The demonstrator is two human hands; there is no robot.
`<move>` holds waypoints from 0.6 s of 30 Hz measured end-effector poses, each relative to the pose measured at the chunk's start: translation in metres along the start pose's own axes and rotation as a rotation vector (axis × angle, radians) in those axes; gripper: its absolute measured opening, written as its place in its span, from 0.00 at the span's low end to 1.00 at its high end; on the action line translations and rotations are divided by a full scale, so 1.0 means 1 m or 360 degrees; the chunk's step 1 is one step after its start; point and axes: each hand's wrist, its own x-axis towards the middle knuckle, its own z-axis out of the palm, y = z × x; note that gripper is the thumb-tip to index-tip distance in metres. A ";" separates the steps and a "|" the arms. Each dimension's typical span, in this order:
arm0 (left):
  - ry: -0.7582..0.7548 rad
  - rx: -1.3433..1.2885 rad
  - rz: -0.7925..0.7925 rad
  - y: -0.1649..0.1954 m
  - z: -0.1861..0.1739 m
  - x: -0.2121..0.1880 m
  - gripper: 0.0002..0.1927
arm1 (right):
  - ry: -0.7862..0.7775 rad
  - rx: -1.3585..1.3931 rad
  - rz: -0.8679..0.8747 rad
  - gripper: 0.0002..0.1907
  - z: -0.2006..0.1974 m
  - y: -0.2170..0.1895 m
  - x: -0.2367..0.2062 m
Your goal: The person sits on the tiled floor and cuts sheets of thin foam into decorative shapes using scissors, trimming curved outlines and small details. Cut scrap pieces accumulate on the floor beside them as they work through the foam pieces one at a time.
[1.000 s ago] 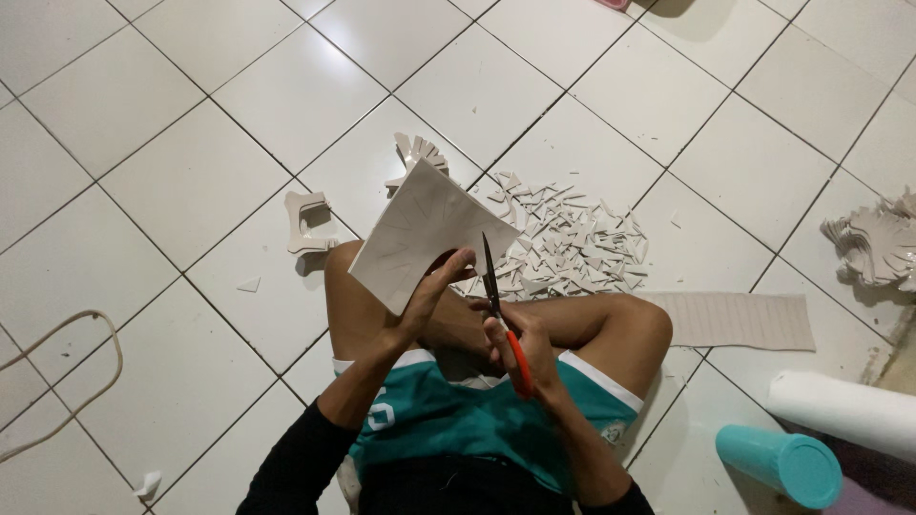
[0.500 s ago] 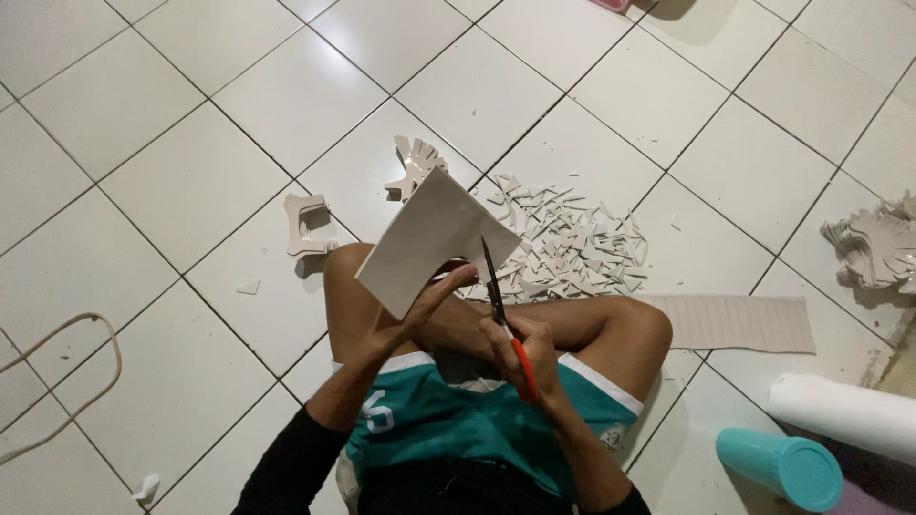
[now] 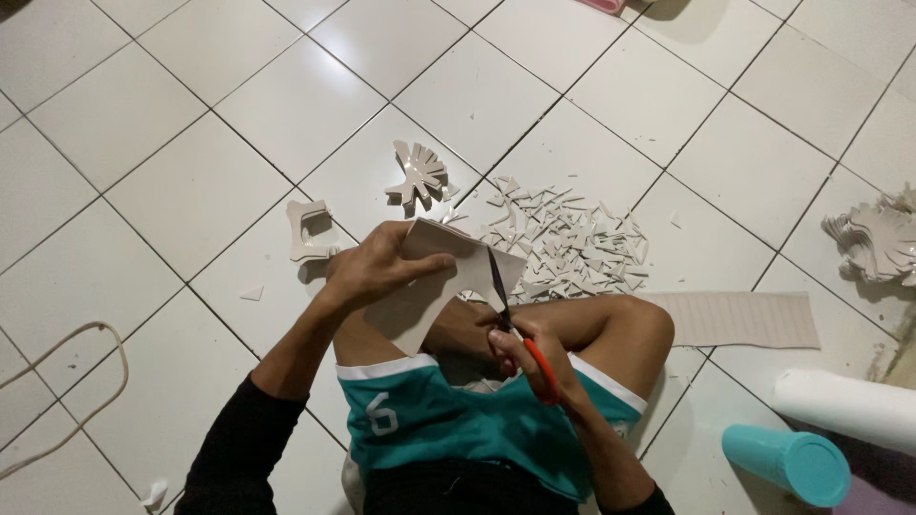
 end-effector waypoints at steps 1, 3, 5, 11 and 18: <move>-0.0006 0.0010 0.0059 0.001 0.004 -0.001 0.23 | -0.0035 0.0087 0.0051 0.22 0.000 0.000 -0.001; -0.0004 0.0056 0.0065 0.003 0.007 -0.002 0.23 | -0.0127 0.0083 -0.0055 0.23 -0.003 0.000 -0.001; 0.0003 0.0125 -0.0058 0.003 0.008 -0.004 0.22 | -0.0158 0.0071 -0.0052 0.24 -0.005 0.001 -0.002; 0.0017 0.0030 -0.0060 0.001 0.009 -0.008 0.21 | -0.0137 -0.0048 0.0033 0.24 -0.009 0.006 -0.003; 0.0133 -0.0163 -0.0101 -0.015 0.023 -0.016 0.20 | -0.0304 0.0200 -0.0251 0.23 -0.012 0.020 0.005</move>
